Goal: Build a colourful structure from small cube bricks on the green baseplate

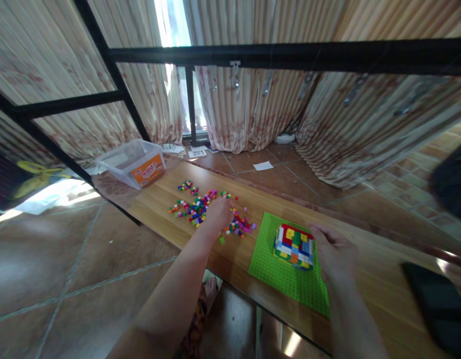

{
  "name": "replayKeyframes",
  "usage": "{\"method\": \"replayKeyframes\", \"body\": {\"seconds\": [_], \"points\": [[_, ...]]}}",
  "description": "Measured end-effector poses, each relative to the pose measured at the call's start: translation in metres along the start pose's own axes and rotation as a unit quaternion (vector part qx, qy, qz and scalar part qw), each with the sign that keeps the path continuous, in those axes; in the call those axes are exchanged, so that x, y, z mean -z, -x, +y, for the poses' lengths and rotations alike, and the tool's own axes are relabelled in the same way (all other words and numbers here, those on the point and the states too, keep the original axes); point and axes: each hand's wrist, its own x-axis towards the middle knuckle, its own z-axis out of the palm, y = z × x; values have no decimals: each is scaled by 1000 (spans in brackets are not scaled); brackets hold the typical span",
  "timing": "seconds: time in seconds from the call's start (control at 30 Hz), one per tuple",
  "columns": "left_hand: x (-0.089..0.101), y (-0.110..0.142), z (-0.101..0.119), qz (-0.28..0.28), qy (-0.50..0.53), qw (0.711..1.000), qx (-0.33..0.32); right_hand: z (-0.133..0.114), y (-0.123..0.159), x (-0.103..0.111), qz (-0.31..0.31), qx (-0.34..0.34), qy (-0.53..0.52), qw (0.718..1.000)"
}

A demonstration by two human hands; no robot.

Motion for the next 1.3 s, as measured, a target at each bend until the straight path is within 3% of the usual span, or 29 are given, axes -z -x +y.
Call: {"method": "replayKeyframes", "body": {"seconds": [0.5, 0.73, 0.83, 0.9, 1.07, 1.2, 1.3], "points": [[-2, -4, -7, -18, 8, 1000, 7, -1, 1, 0, -16, 13, 23, 1000], [7, -1, -3, -7, 18, 999, 25, 1, -1, -1, -7, 3, 10, 1000], [12, -1, -1, 8, 44, 999, 5, -2, 0, -2, -3, 24, 12, 1000], [13, -2, 3, 8, 88, 995, -42, -6, 3, -4, -5, 62, 15, 998], [7, 7, 26, -27, 253, 952, -172, -23, 18, -14, -84, 161, 14, 983], [2, 20, 48, -64, 359, 908, -206, -32, 29, -22, -173, 193, 17, 966], [2, 26, 58, -66, 385, 894, -221, -36, 33, -24, -209, 220, 27, 953]]}}
